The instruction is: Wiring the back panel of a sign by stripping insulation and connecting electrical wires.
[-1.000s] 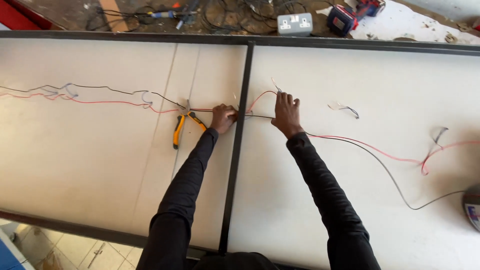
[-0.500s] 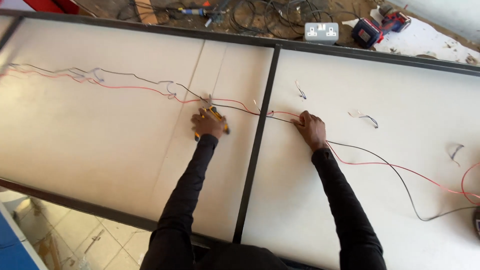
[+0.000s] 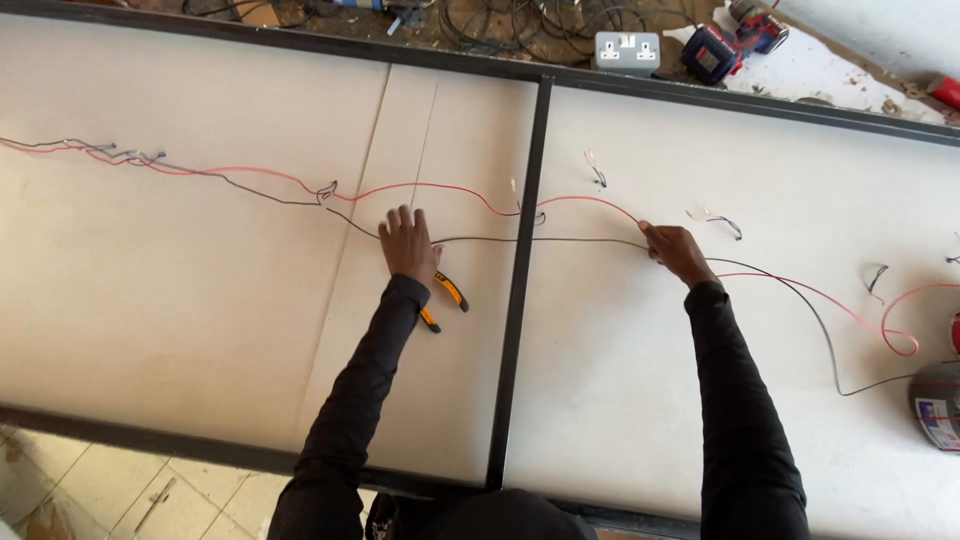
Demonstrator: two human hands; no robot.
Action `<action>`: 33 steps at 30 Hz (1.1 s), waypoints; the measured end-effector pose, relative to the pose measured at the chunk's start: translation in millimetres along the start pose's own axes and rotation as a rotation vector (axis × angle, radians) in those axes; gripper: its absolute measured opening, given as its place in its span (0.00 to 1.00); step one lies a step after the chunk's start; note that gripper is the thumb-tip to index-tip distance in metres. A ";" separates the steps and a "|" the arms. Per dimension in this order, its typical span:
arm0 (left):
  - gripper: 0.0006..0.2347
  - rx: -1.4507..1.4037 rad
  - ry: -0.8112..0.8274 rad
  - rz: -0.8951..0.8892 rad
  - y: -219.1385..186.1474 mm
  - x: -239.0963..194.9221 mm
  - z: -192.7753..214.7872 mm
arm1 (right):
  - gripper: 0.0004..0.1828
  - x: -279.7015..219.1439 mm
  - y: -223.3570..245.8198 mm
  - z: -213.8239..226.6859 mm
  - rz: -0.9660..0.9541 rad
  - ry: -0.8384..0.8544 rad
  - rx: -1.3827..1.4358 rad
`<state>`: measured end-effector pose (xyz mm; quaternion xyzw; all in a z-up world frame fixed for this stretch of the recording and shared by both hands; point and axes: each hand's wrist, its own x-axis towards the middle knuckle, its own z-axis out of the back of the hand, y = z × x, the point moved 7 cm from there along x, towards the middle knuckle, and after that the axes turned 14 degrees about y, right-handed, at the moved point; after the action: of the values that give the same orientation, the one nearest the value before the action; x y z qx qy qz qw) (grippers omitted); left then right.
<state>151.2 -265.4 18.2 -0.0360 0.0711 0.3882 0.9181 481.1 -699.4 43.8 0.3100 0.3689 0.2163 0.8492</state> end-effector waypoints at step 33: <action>0.09 -1.783 0.126 0.388 82.9 -16.8 -61.9 | 0.14 18.8 9.0 -14.8 0.188 0.025 -0.188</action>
<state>73.7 -227.1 -41.1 -0.7403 -0.2004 0.4441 0.4633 480.5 -676.3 32.8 0.2597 0.3267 0.3323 0.8458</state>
